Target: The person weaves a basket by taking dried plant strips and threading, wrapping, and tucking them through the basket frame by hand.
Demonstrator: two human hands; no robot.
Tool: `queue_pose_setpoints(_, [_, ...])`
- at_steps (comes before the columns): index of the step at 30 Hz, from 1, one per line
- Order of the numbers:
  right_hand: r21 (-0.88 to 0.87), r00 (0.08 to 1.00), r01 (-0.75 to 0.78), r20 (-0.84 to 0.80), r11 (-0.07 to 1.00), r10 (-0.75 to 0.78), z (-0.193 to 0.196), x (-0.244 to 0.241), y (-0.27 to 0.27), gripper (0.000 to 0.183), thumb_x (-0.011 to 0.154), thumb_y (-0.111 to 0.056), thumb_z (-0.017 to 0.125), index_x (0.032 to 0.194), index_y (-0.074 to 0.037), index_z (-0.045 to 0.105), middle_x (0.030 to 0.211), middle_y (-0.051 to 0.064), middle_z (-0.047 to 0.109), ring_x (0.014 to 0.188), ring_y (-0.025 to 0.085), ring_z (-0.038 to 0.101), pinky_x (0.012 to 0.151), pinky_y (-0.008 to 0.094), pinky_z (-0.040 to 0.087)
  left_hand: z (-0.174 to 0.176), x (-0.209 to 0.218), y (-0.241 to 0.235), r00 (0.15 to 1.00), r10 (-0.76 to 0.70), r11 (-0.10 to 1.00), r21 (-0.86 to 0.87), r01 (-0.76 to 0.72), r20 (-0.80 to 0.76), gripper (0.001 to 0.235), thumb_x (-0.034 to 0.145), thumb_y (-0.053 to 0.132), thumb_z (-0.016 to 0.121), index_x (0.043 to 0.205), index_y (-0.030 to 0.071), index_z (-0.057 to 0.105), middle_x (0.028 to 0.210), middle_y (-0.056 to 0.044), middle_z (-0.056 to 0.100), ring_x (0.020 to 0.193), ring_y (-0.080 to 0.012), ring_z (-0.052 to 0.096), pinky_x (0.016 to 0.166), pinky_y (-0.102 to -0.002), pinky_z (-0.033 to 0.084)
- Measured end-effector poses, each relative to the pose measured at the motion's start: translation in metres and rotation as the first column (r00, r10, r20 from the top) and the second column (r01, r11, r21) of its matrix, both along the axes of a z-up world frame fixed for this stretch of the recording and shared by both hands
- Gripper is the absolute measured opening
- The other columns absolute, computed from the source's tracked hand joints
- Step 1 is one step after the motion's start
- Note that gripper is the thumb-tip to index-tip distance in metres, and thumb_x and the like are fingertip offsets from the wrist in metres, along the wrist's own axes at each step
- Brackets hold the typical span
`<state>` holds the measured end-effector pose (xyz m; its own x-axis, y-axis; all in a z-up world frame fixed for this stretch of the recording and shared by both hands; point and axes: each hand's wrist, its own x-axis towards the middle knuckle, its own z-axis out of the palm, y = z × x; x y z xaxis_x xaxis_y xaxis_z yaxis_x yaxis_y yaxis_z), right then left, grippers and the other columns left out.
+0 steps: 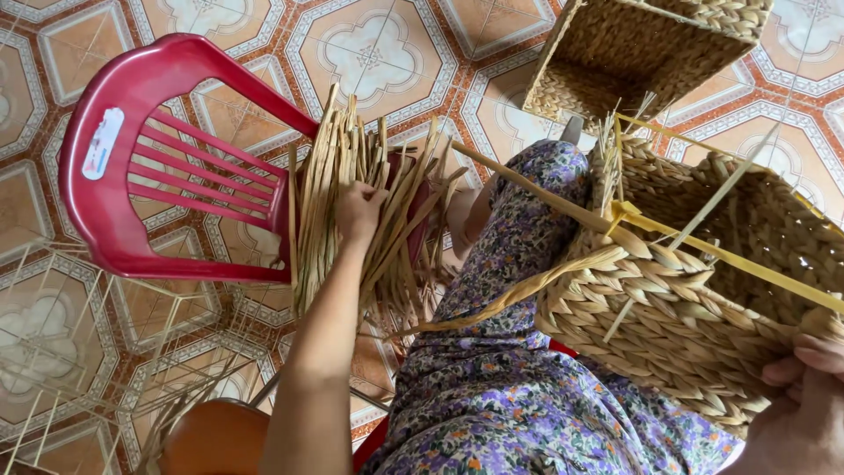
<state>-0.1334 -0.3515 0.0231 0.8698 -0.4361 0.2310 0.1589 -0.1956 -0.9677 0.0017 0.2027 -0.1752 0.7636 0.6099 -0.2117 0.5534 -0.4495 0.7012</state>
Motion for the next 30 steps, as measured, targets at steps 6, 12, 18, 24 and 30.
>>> queue_pose_setpoints(6, [0.039,0.991,-0.111,0.073,0.993,0.108,-0.043,-0.005,-0.053,0.023,0.120,-0.002,0.044,0.103,-0.008,0.058,0.112,0.002,0.062,0.075,0.008,0.051,0.075,0.022,0.045,-0.041,0.022,0.016,0.987,-0.014,0.991,0.127,0.035,-0.158,0.017,0.096,0.027,0.071,0.097,0.010,0.071,0.108,-0.010,0.072,0.086,-0.0229,0.072,0.075,-0.041,0.060])
queue_pose_setpoints(12, [0.055,0.999,-0.016,0.045,0.998,0.014,-0.006,-0.009,-0.004,0.017,0.114,0.001,0.044,0.106,-0.003,0.059,0.097,0.005,0.058,0.080,0.011,0.055,0.078,0.022,0.046,-0.038,0.036,0.059,0.989,-0.142,0.987,0.081,0.138,0.046,0.019,0.096,0.030,0.071,0.103,0.012,0.068,0.105,-0.008,0.076,0.090,-0.0232,0.072,0.081,-0.038,0.056])
queue_pose_setpoints(18, [-0.030,0.980,-0.084,0.180,0.996,0.088,0.039,0.005,0.034,0.025,0.117,0.020,0.051,0.103,0.003,0.062,0.106,0.013,0.071,0.074,0.015,0.064,0.071,0.022,0.054,0.000,0.030,0.012,0.963,-0.218,0.915,0.311,0.258,-0.157,0.032,0.082,0.034,0.084,0.093,0.008,0.069,0.119,-0.018,0.063,0.092,-0.0293,0.068,0.070,-0.040,0.056])
queue_pose_setpoints(24, [-0.029,0.972,-0.143,0.184,0.989,0.146,0.046,0.001,0.033,0.021,0.111,0.020,0.053,0.105,0.007,0.068,0.104,0.013,0.066,0.074,0.014,0.066,0.067,0.020,0.052,0.020,0.054,0.074,0.911,0.036,0.973,-0.224,0.062,0.411,0.008,0.096,0.010,0.064,0.096,0.011,0.056,0.084,-0.002,0.072,0.078,-0.0118,0.071,0.071,-0.025,0.056])
queue_pose_setpoints(30, [-0.082,0.990,-0.081,0.107,0.993,0.090,0.085,0.007,0.071,0.013,0.105,0.011,0.060,0.113,0.004,0.067,0.107,0.014,0.070,0.084,0.013,0.069,0.074,0.022,0.058,0.230,0.029,0.172,0.735,0.126,0.819,-0.488,0.302,0.666,0.009,0.106,0.015,0.062,0.101,0.007,0.062,0.081,-0.005,0.069,0.068,-0.0149,0.066,0.059,-0.026,0.055])
